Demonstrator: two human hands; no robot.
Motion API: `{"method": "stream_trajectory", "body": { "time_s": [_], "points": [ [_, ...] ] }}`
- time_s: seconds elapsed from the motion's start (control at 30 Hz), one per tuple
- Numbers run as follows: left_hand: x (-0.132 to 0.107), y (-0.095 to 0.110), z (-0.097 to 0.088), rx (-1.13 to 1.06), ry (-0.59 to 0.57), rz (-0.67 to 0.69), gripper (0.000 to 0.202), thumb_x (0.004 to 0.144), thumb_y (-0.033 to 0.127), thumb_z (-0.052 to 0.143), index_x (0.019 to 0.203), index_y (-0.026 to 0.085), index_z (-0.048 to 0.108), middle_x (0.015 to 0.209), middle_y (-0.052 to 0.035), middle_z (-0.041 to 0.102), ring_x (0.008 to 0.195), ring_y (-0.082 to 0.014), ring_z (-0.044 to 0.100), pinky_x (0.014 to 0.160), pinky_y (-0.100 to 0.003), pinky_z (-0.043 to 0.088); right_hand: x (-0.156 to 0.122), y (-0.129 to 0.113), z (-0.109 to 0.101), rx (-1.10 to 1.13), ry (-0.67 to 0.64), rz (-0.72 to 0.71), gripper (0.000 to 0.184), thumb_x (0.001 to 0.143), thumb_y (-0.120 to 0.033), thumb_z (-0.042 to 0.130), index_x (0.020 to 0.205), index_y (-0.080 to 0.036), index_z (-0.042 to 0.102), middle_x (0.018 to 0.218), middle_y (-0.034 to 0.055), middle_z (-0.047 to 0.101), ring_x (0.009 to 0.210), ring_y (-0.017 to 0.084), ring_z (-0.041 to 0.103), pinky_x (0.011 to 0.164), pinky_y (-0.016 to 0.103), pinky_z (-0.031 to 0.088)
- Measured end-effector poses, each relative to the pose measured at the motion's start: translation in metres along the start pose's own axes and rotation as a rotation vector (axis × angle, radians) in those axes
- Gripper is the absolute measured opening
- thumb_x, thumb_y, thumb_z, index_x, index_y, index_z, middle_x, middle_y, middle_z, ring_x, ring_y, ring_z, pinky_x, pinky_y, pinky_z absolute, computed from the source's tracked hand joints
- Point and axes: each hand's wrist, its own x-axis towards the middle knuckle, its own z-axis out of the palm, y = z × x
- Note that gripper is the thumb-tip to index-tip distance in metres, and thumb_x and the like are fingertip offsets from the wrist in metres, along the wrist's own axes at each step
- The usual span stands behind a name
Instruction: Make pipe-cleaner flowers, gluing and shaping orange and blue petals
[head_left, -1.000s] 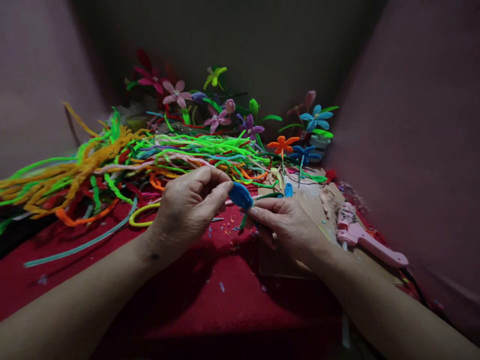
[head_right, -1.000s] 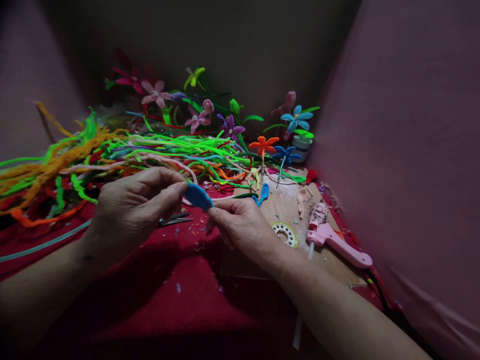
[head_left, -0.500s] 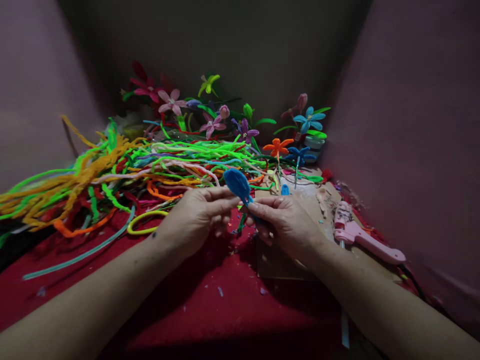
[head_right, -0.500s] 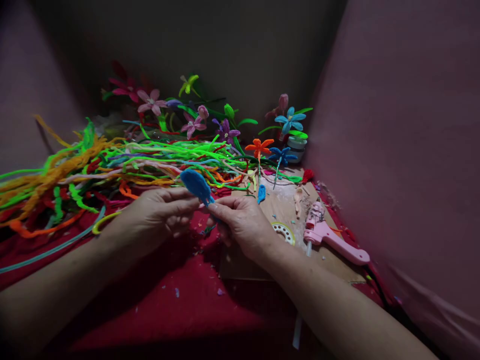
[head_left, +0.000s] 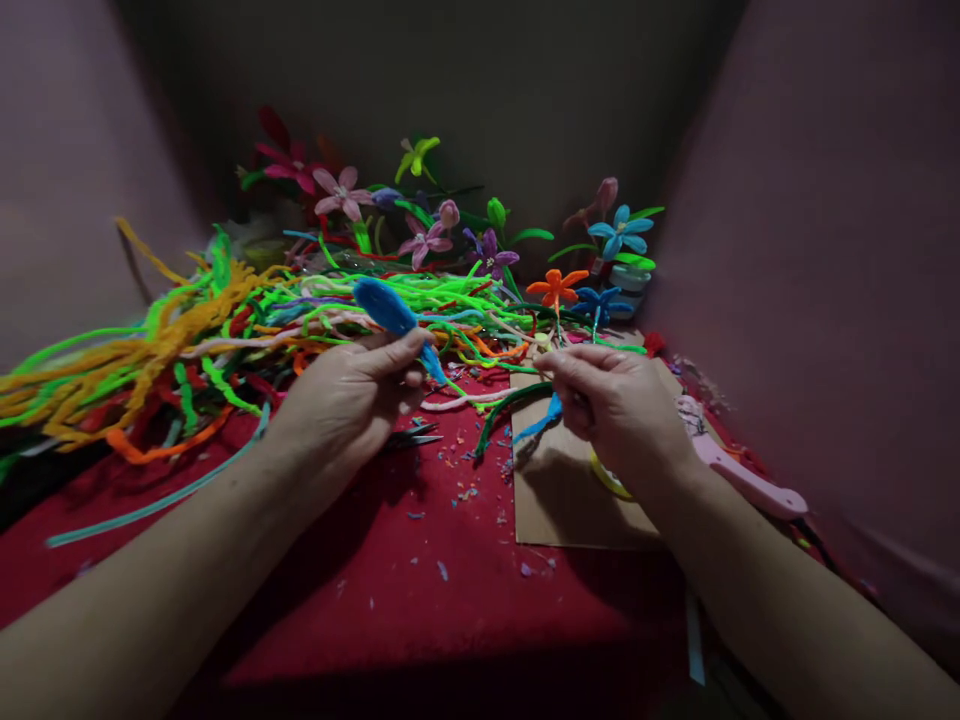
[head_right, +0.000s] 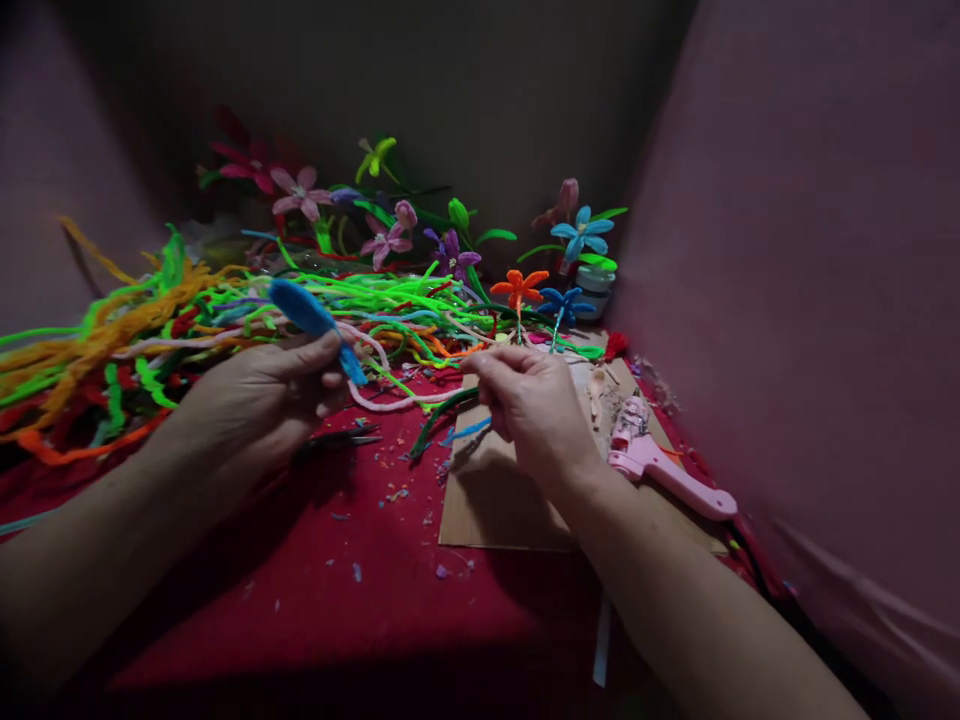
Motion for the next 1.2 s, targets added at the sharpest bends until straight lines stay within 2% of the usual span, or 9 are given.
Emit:
{"method": "stream_trajectory", "body": {
  "time_s": [0.1,0.33,0.47,0.57,0.63,0.77,0.9,1.0,1.2],
  "points": [
    [0.004,0.005,-0.005,0.079,0.053,0.029,0.006,0.073,0.011,0.064,0.067,0.012,0.063,0.06,0.0009,0.056,0.047,-0.0036,0.047,0.04,-0.014,0.036,0.002,-0.008,-0.006,0.032,0.077,-0.064,0.014,0.071,-0.025,0.066,0.08,-0.015,0.066,0.048,-0.0061,0.046,0.033,0.002,0.028,0.031,0.018,0.015],
    [0.0,-0.003,-0.005,0.256,-0.036,0.005,0.012,0.072,0.022,0.067,0.079,0.012,0.065,0.068,-0.0028,0.063,0.044,-0.0028,0.044,0.037,-0.014,0.03,0.007,-0.013,-0.016,-0.029,0.06,-0.18,0.022,0.073,-0.023,0.059,0.094,-0.016,0.064,0.077,0.003,0.067,0.033,0.001,0.028,0.031,0.022,0.02],
    [-0.002,-0.008,-0.005,0.304,-0.103,-0.064,0.016,0.069,0.023,0.07,0.08,0.013,0.064,0.067,-0.0025,0.065,0.042,-0.0029,0.045,0.039,-0.014,0.031,0.004,-0.013,-0.017,-0.304,0.269,-0.488,0.012,0.077,-0.026,0.059,0.077,-0.018,0.067,0.075,0.0023,0.065,0.044,0.006,0.042,0.042,0.023,0.035],
    [-0.001,-0.012,-0.005,0.343,-0.146,-0.113,0.019,0.068,0.026,0.071,0.08,0.014,0.062,0.066,-0.0023,0.066,0.039,-0.0021,0.04,0.037,-0.013,0.028,0.001,-0.013,-0.018,-0.572,0.373,-0.726,0.03,0.08,-0.032,0.058,0.054,-0.018,0.062,0.058,0.0009,0.057,0.058,0.012,0.052,0.059,0.028,0.044],
    [0.0,-0.015,-0.004,0.376,-0.17,-0.127,0.022,0.068,0.028,0.071,0.082,0.014,0.062,0.066,-0.0025,0.066,0.038,-0.001,0.036,0.037,-0.013,0.025,0.001,-0.012,-0.019,-0.62,0.407,-0.773,0.026,0.082,-0.034,0.055,0.064,-0.018,0.065,0.057,0.0,0.055,0.059,0.013,0.053,0.061,0.029,0.045],
    [0.001,-0.018,-0.004,0.415,-0.205,-0.128,0.025,0.069,0.03,0.069,0.086,0.013,0.062,0.069,-0.0039,0.066,0.037,-0.0001,0.031,0.037,-0.013,0.02,0.008,-0.011,-0.022,-0.674,0.369,-0.786,0.02,0.079,-0.028,0.058,0.096,-0.021,0.065,0.089,0.0038,0.063,0.07,0.014,0.058,0.061,0.029,0.047],
    [0.001,-0.017,-0.007,0.445,-0.219,-0.131,0.023,0.07,0.031,0.068,0.081,0.012,0.062,0.069,-0.0036,0.065,0.037,-0.0003,0.032,0.036,-0.014,0.019,0.013,-0.009,-0.026,-0.966,0.415,-0.764,0.016,0.077,-0.029,0.059,0.068,-0.018,0.067,0.073,0.0051,0.064,0.071,0.018,0.059,0.065,0.032,0.045],
    [0.001,-0.017,-0.008,0.486,-0.226,-0.176,0.02,0.07,0.031,0.066,0.075,0.012,0.06,0.064,-0.0025,0.063,0.037,-0.0013,0.035,0.035,-0.015,0.02,0.019,-0.004,-0.032,-1.024,0.429,-0.606,0.02,0.081,-0.031,0.054,0.082,-0.017,0.068,0.059,0.0021,0.062,0.056,0.016,0.056,0.057,0.029,0.042],
    [-0.001,-0.019,0.001,0.671,-0.289,-0.219,0.013,0.073,0.022,0.06,0.08,0.012,0.056,0.054,-0.0009,0.06,0.033,-0.0023,0.033,0.033,-0.015,0.019,0.04,0.01,-0.041,-1.457,0.153,-0.226,0.028,0.077,-0.021,0.05,0.099,-0.016,0.066,0.09,0.0125,0.069,0.081,0.025,0.062,0.065,0.031,0.041]
  ]
}}
